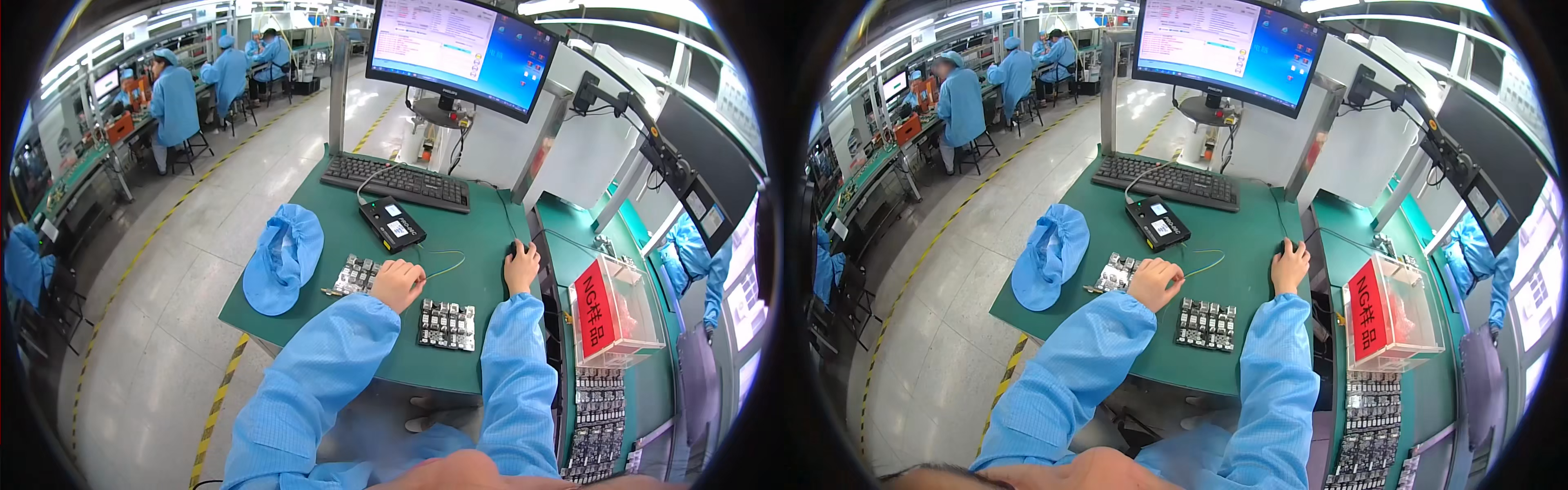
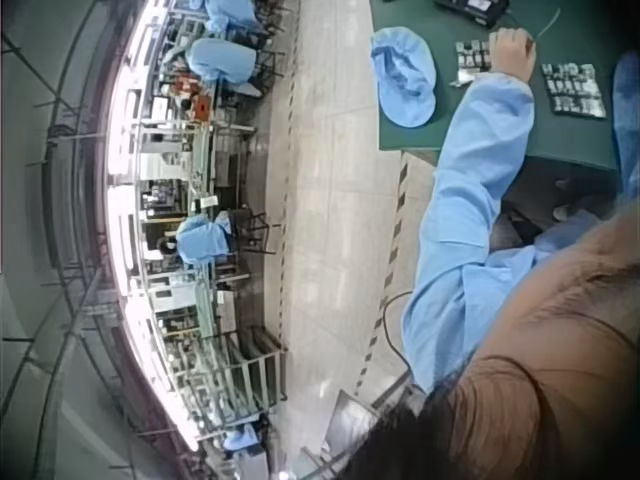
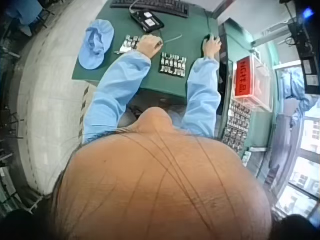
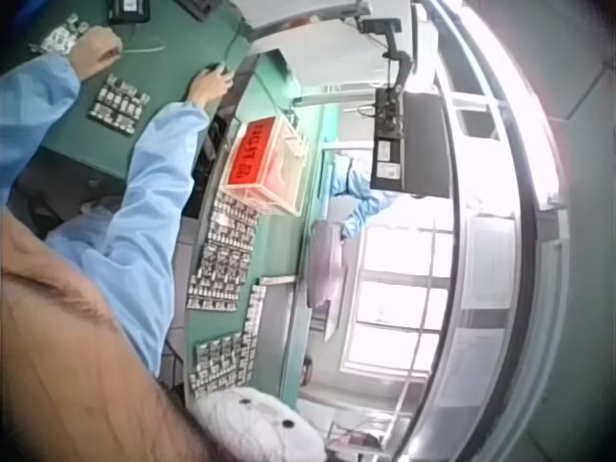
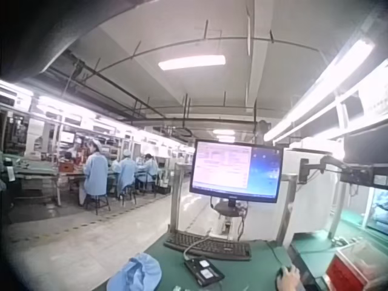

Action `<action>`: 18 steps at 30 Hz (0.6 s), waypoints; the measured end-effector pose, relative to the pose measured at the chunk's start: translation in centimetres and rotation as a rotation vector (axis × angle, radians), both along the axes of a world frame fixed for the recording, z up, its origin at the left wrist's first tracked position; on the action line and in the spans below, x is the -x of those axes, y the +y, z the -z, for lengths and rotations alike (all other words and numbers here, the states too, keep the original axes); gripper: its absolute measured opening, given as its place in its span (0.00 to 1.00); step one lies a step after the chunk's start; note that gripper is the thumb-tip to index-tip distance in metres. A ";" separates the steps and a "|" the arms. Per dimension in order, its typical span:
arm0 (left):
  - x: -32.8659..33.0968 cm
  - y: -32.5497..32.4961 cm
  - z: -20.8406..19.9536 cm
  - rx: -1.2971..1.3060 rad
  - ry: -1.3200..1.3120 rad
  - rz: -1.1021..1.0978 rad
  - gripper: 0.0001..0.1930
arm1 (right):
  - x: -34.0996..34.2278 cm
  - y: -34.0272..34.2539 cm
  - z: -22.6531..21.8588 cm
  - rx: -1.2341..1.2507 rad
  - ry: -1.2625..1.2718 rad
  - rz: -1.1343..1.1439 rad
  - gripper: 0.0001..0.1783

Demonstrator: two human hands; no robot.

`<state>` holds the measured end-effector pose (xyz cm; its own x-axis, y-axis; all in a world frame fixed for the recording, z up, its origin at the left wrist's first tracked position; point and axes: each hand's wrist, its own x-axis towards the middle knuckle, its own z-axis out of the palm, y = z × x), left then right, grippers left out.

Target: Testing and inspecting electronic circuit boards using a test probe and monitoring software on a computer.

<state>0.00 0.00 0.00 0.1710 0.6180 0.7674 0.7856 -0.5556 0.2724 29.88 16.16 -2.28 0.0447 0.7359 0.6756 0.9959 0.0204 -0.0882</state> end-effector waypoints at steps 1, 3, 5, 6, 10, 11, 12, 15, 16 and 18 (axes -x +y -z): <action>0.0 -0.1 0.0 -0.002 0.000 0.000 0.08 | 0.0 0.0 0.3 -0.004 0.004 0.004 0.24; -0.6 0.7 -0.4 -0.030 -0.016 0.001 0.08 | -0.7 1.1 -0.7 -0.033 -0.008 0.010 0.23; -0.5 0.6 -0.3 -0.021 -0.011 0.014 0.08 | -0.6 0.8 -0.5 -0.006 0.002 0.031 0.21; -0.3 0.5 -0.2 -0.023 -0.010 0.013 0.08 | -0.5 0.5 -0.4 -0.025 -0.001 0.019 0.21; -0.2 0.4 -0.1 -0.017 0.011 0.017 0.08 | -0.5 -1.0 -1.0 -0.024 0.033 -0.203 0.17; -0.2 0.3 0.0 -0.001 0.013 0.026 0.08 | -0.4 -1.3 -0.9 -0.037 0.025 -0.286 0.17; -0.2 0.2 0.1 -0.006 0.011 0.021 0.08 | -0.3 -1.5 -0.9 -0.016 0.025 -0.271 0.17; -0.2 0.2 0.3 -0.001 0.014 0.015 0.08 | -0.1 -1.3 -0.7 -0.015 0.037 -0.216 0.19; -0.2 0.2 0.3 -0.005 0.010 0.019 0.08 | -0.2 -1.2 -0.6 -0.028 0.070 -0.149 0.19; 0.0 0.1 0.3 -0.008 0.007 0.020 0.09 | -0.4 -1.0 -0.5 0.000 0.118 -0.053 0.20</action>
